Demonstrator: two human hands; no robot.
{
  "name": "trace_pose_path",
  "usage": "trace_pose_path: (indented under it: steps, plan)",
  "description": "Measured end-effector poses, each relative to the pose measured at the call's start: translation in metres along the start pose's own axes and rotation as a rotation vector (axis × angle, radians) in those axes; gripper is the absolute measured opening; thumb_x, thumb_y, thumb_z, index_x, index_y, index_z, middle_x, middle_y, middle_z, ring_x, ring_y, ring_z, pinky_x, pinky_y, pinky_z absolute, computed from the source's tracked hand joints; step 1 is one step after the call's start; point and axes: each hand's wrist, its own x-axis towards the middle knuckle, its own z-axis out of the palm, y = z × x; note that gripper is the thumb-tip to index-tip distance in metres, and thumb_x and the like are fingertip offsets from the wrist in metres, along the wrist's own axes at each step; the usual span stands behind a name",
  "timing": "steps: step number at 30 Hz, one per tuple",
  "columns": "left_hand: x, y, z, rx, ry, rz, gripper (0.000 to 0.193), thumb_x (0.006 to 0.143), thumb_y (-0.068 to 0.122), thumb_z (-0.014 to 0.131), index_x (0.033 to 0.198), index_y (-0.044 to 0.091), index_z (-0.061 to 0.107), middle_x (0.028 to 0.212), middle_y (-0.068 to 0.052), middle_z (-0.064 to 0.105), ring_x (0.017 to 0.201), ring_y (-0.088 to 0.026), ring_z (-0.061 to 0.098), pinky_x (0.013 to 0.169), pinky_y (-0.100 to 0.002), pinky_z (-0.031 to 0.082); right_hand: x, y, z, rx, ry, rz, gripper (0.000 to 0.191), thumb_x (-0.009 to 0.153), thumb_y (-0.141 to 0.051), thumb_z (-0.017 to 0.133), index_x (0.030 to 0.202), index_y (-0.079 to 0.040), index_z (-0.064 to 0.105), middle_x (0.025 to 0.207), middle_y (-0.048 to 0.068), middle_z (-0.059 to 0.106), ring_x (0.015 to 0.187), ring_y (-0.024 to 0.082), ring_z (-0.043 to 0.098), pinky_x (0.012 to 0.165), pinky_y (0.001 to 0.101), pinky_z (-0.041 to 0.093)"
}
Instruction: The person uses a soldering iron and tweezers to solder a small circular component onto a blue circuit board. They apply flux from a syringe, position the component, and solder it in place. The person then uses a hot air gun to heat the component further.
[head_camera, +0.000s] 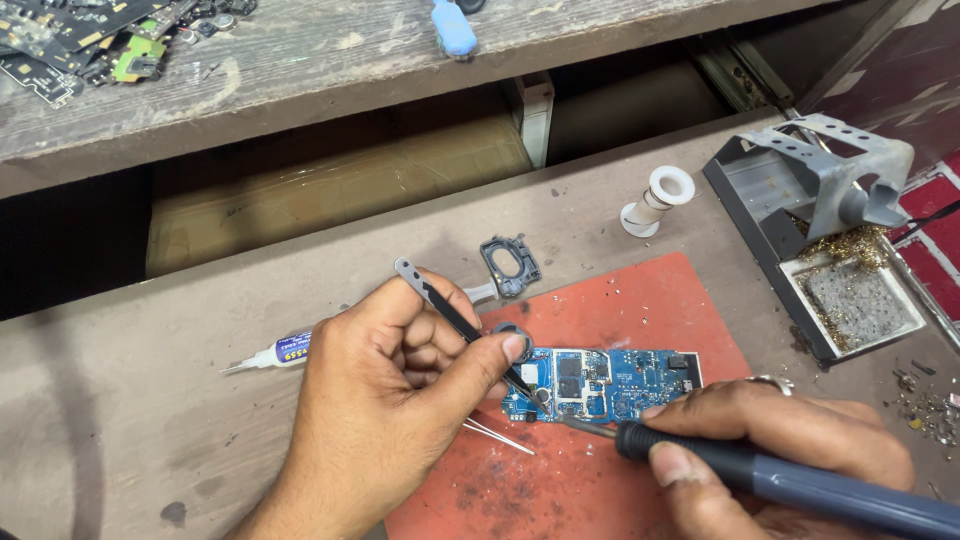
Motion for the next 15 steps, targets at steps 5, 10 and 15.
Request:
trace_pose_path:
  steps: [5,10,15]
  plan:
    - [0.001,-0.001,0.004,0.026,0.002,0.041,0.014,0.082,0.002,0.079,0.084,0.002,0.066,0.056,-0.001,0.068,0.056,-0.007,0.072,0.046,-0.021,0.054,-0.005,0.015,-0.010,0.047,-0.047,0.037,0.021,0.078,-0.017,0.078,0.095,-0.006,0.081,0.084,0.006,0.077,0.072,0.012,0.075,0.062,0.0230,0.060]
    - [0.001,-0.001,0.008,0.002,0.003,-0.010,0.015,0.081,0.002,0.078,0.087,0.003,0.065,0.055,-0.002,0.068,0.055,-0.009,0.074,0.044,-0.023,0.057,-0.012,0.023,-0.016,0.206,0.004,0.032,0.021,0.086,-0.009,0.071,0.103,0.003,0.077,0.089,0.013,0.074,0.082,0.018,0.077,0.079,0.0303,0.059]
    - [0.000,-0.007,0.010,0.013,0.017,-0.007,0.015,0.080,0.002,0.078,0.087,0.004,0.064,0.054,-0.001,0.068,0.054,-0.008,0.074,0.045,-0.022,0.057,-0.017,0.021,-0.011,0.326,0.150,0.223,0.030,0.088,-0.005,0.068,0.113,0.009,0.075,0.090,0.018,0.072,0.073,0.021,0.073,0.067,0.0331,0.058]
